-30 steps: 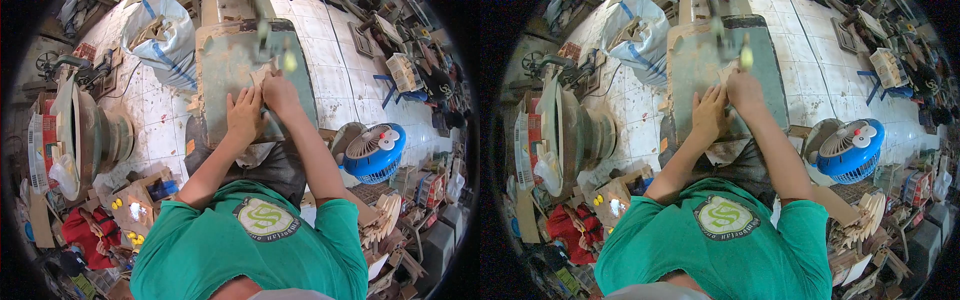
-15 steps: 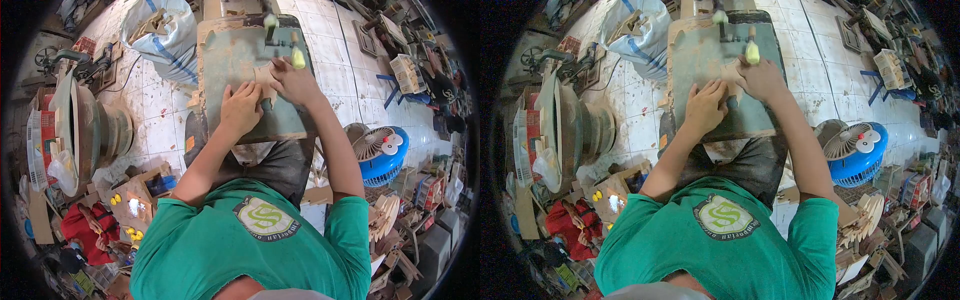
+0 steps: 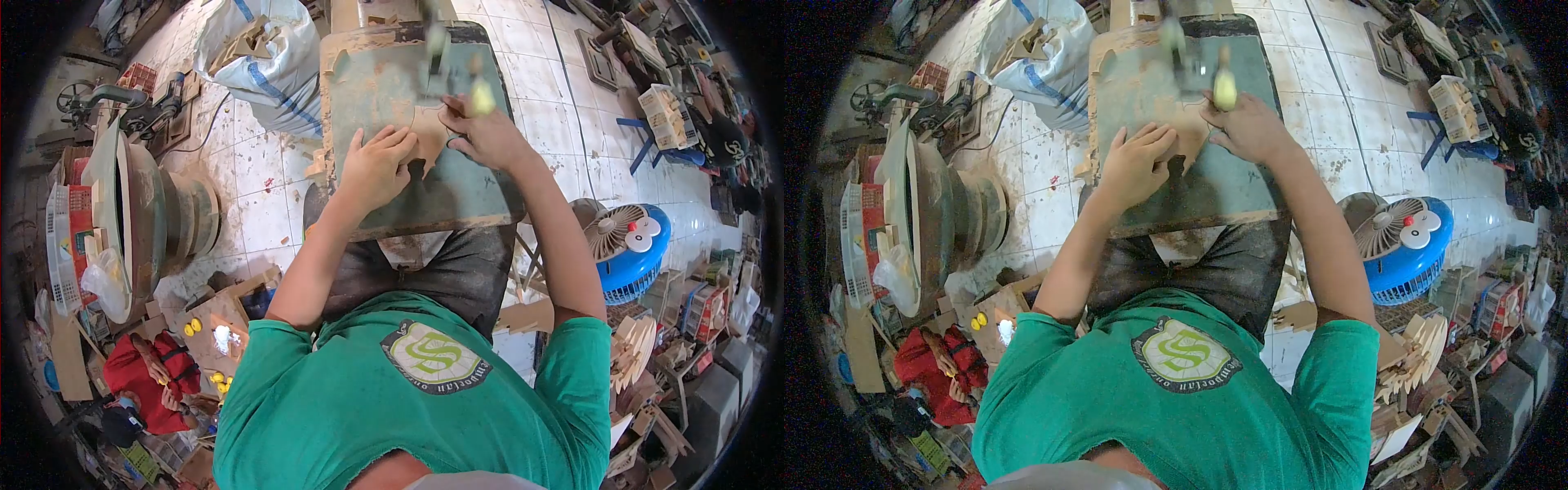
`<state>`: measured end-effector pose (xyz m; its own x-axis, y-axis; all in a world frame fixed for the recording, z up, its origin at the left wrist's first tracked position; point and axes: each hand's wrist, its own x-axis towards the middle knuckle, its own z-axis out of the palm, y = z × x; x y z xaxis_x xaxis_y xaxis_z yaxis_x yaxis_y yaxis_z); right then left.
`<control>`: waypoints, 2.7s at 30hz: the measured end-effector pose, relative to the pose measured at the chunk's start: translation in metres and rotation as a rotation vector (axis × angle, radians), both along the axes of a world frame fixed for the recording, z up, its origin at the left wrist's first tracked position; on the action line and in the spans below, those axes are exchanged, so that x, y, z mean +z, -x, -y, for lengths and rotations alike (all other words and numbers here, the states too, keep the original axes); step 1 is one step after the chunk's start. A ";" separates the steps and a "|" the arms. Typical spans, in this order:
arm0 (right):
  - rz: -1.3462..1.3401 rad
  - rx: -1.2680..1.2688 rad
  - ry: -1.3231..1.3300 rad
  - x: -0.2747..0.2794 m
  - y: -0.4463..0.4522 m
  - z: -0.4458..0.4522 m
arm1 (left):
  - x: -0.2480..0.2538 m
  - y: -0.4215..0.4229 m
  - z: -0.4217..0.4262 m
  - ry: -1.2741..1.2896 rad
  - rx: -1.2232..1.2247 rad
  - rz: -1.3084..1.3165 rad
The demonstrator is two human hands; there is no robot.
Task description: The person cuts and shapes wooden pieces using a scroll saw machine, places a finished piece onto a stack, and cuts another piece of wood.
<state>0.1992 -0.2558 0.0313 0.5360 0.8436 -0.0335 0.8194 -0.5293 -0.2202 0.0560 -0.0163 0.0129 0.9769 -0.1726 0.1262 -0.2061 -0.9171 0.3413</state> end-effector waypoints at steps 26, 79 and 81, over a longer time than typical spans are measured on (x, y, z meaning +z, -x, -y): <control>0.164 -0.262 -0.218 -0.013 0.062 -0.020 | 0.021 -0.030 -0.052 -0.044 -0.178 -0.035; 0.057 -0.540 -0.378 -0.034 0.071 -0.050 | 0.029 -0.072 -0.078 -0.140 -0.367 -0.149; 0.065 -0.545 -0.367 -0.035 0.070 -0.049 | 0.026 -0.071 -0.078 -0.120 -0.383 -0.102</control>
<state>0.1292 -0.2064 -0.0041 0.8805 0.4017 0.2517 0.4734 -0.7719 -0.4243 0.1273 0.0619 0.0390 0.8456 -0.5337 -0.0109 -0.5109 -0.8152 0.2727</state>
